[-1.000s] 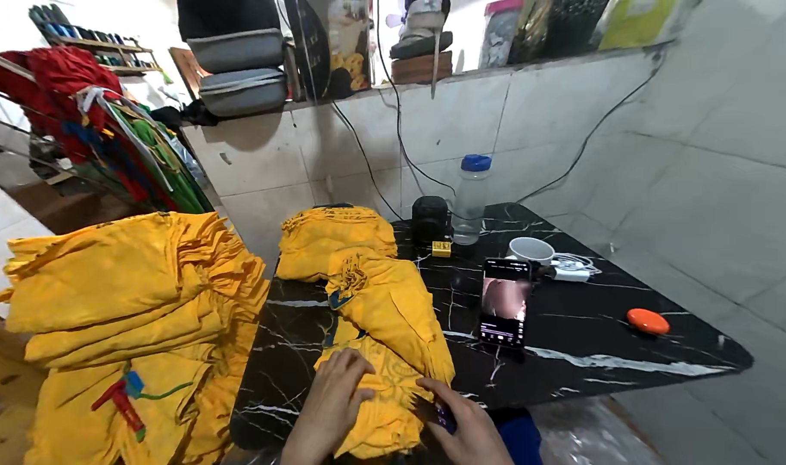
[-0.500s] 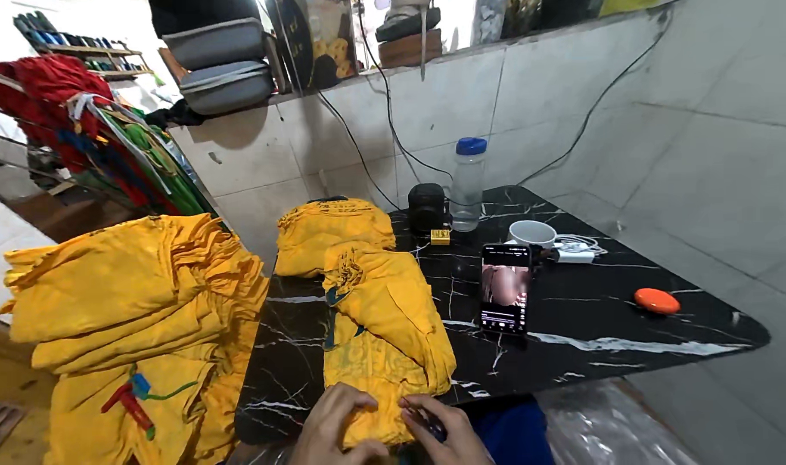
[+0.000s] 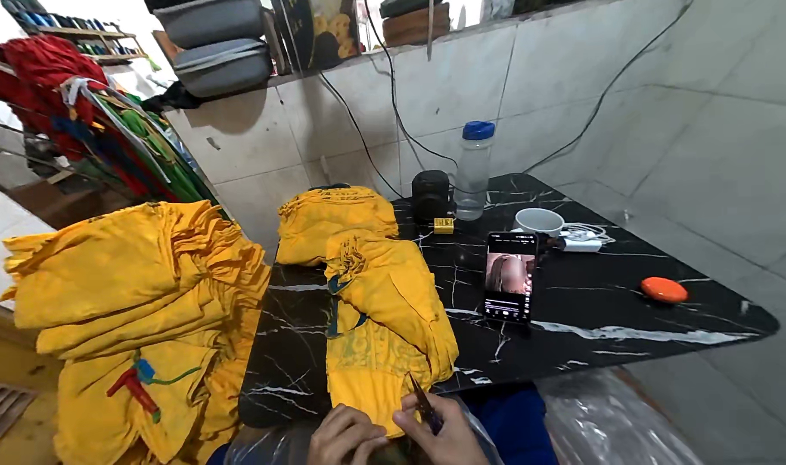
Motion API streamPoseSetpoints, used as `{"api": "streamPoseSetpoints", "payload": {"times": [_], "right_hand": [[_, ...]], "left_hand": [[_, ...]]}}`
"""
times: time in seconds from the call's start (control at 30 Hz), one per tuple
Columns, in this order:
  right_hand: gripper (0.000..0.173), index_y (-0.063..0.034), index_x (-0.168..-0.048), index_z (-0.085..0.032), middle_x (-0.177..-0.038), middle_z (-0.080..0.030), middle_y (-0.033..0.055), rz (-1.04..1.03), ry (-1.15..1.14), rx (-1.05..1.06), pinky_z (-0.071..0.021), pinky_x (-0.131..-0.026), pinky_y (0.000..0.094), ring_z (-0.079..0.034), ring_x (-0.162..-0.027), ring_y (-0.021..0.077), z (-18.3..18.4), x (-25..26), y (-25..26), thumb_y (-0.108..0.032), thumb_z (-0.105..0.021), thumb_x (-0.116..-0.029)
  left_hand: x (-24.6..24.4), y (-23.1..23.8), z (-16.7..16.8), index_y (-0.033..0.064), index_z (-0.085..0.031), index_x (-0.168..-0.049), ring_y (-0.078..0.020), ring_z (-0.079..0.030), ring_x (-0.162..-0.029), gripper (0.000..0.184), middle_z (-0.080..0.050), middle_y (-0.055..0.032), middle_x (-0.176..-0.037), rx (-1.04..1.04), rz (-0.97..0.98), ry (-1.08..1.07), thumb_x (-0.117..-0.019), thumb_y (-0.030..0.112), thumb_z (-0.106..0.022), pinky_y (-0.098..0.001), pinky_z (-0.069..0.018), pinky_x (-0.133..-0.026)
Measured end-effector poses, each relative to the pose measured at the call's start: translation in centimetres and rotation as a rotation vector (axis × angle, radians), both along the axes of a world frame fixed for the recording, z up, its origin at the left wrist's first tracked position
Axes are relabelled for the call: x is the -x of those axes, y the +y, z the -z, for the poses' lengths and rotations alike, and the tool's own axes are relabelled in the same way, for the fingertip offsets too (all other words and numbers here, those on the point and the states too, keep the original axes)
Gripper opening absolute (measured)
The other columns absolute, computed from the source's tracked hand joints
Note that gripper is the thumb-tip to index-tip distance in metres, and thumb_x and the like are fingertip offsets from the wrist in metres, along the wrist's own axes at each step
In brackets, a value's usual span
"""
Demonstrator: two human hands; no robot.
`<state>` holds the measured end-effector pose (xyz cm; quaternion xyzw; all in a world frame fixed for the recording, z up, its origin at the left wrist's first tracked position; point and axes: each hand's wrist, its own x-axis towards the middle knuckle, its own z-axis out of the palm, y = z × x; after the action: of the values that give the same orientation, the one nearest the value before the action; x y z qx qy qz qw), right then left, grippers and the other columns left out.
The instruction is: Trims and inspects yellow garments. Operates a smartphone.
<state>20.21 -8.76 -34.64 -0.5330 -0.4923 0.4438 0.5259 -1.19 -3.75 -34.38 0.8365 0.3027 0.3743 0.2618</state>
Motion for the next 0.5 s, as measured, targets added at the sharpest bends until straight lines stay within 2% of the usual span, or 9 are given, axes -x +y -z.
{"api": "streamPoseSetpoints", "payload": {"times": [0.07,0.17,0.2,0.23,0.33,0.4,0.5], "right_hand": [[0.012,-0.0034,-0.099,-0.074,-0.077,-0.067,-0.0029,-0.048,0.027,-0.035,-0.0404,-0.050,0.0185,-0.046,-0.053,-0.0010,0.1,-0.5,-0.1,-0.015,-0.073,-0.0938],[0.012,-0.0028,-0.094,-0.075,-0.081,-0.069,-0.0010,-0.076,-0.015,-0.094,-0.0445,-0.058,0.0180,-0.054,-0.063,-0.0012,0.4,-0.8,-0.3,-0.015,-0.072,-0.0943],[0.015,-0.0026,-0.093,-0.075,-0.082,-0.069,0.0006,-0.076,-0.045,-0.103,-0.0456,-0.060,0.0188,-0.056,-0.066,0.0000,0.3,-0.7,-0.4,-0.017,-0.072,-0.0953],[0.019,-0.0020,-0.092,-0.074,-0.083,-0.068,0.0024,-0.076,-0.077,-0.112,-0.0467,-0.063,0.0204,-0.057,-0.069,0.0021,0.2,-0.6,-0.6,-0.020,-0.070,-0.0968],[0.025,0.0029,-0.092,-0.071,-0.085,-0.068,0.0106,-0.106,-0.183,-0.161,-0.0529,-0.074,0.0280,-0.063,-0.079,0.0121,-0.2,-0.2,-0.8,-0.019,-0.063,-0.1012],[0.027,0.0044,-0.092,-0.069,-0.086,-0.066,0.0133,-0.131,-0.228,-0.164,-0.0531,-0.075,0.0304,-0.064,-0.080,0.0159,-0.4,-0.3,-1.0,-0.017,-0.059,-0.1037],[0.029,0.0019,-0.095,-0.068,-0.086,-0.066,0.0104,-0.150,-0.190,-0.124,-0.0538,-0.076,0.0321,-0.064,-0.080,0.0145,-0.4,-0.6,-1.2,-0.019,-0.052,-0.1072]], "left_hand": [[0.1,-0.4,-0.1,0.0133,-0.081,-0.101,-0.0113,-0.067,-0.090,0.009,-0.072,-0.0023,-0.090,-0.065,-0.048,0.021,-0.0944,0.017,-0.075,-0.0255,-0.0569,-0.084],[-0.9,-1.3,-0.2,0.0096,-0.081,-0.100,-0.0086,-0.068,-0.072,0.011,-0.073,-0.0024,-0.077,-0.179,-0.210,-0.047,-0.0927,0.014,-0.075,-0.0229,-0.0574,-0.071],[-1.5,-1.7,-0.3,0.0072,-0.081,-0.100,-0.0068,-0.070,-0.073,0.011,-0.075,-0.0030,-0.078,-0.183,-0.264,-0.086,-0.0922,0.012,-0.074,-0.0216,-0.0587,-0.072],[-2.2,-2.1,-0.5,0.0039,-0.079,-0.100,-0.0059,-0.073,-0.079,0.012,-0.078,-0.0048,-0.085,-0.159,-0.297,-0.128,-0.0927,0.010,-0.073,-0.0216,-0.0610,-0.077],[-4.4,-3.2,-0.7,-0.0045,-0.067,-0.106,-0.0063,-0.074,-0.092,0.017,-0.076,-0.0104,-0.099,-0.017,-0.307,-0.268,-0.0940,0.007,-0.071,-0.0238,-0.0617,-0.085],[-5.4,-3.5,-0.4,-0.0055,-0.066,-0.104,-0.0083,-0.074,-0.090,0.021,-0.074,-0.0102,-0.099,0.024,-0.298,-0.355,-0.0885,0.004,-0.076,-0.0267,-0.0638,-0.084],[-5.6,-3.3,-0.2,-0.0002,-0.068,-0.097,-0.0076,-0.075,-0.079,0.012,-0.076,-0.0044,-0.090,0.067,-0.248,-0.455,-0.0871,-0.002,-0.075,-0.0256,-0.0652,-0.075]]}}
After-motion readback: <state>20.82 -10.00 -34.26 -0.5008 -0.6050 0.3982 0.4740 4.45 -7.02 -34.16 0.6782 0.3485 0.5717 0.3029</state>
